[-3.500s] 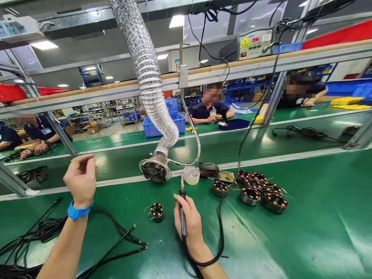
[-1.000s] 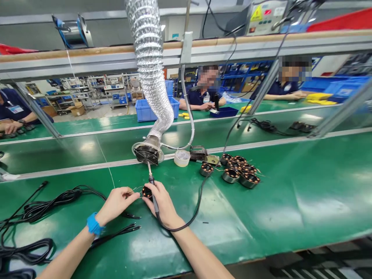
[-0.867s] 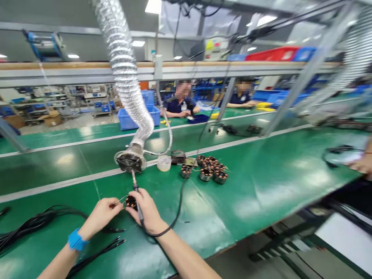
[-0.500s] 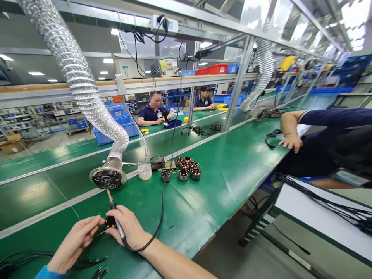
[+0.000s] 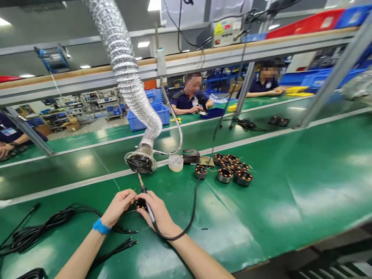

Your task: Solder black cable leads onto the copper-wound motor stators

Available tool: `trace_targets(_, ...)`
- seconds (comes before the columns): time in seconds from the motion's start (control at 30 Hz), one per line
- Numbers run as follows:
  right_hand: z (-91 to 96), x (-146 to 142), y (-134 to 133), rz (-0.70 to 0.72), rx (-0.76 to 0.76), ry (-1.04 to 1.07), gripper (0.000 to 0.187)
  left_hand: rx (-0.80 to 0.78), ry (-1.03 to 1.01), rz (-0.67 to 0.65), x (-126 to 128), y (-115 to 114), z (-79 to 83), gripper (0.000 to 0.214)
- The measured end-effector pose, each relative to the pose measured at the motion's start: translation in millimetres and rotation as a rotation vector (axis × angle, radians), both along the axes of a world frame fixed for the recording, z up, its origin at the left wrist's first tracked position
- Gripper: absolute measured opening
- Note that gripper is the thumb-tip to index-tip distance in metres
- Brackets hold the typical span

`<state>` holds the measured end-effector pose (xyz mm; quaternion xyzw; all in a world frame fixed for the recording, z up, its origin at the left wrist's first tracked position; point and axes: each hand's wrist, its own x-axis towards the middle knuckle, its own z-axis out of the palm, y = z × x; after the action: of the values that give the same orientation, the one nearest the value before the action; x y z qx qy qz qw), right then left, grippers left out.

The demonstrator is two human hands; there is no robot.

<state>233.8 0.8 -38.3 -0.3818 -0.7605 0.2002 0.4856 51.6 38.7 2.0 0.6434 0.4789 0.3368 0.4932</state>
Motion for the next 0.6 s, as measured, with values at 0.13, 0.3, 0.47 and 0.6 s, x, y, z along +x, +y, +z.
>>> trace_targets(0.13, -1.0, -1.4, -2.1, 0.0, 0.023, 0.009, 0.04, 0.025, 0.043, 0.094, -6.1, -5.7, 2.0, 0.052)
trace_targets(0.3, -5.3, -1.3, -1.1, -0.013, 0.052, -0.012, 0.038, -0.009, 0.164, -0.121, -30.4, -24.6, 3.2, 0.04)
trace_targets(0.47, -9.1, -0.7, 2.1, -0.002, 0.059, 0.009, 0.032, -0.131, -0.028, -0.129, -12.5, -30.0, -1.6, 0.044)
trace_targets(0.6, -14.6, 0.1, 4.1, -0.011, 0.067, -0.002, 0.029, -0.239, -0.172, 0.042, 4.8, -25.2, -2.0, 0.057)
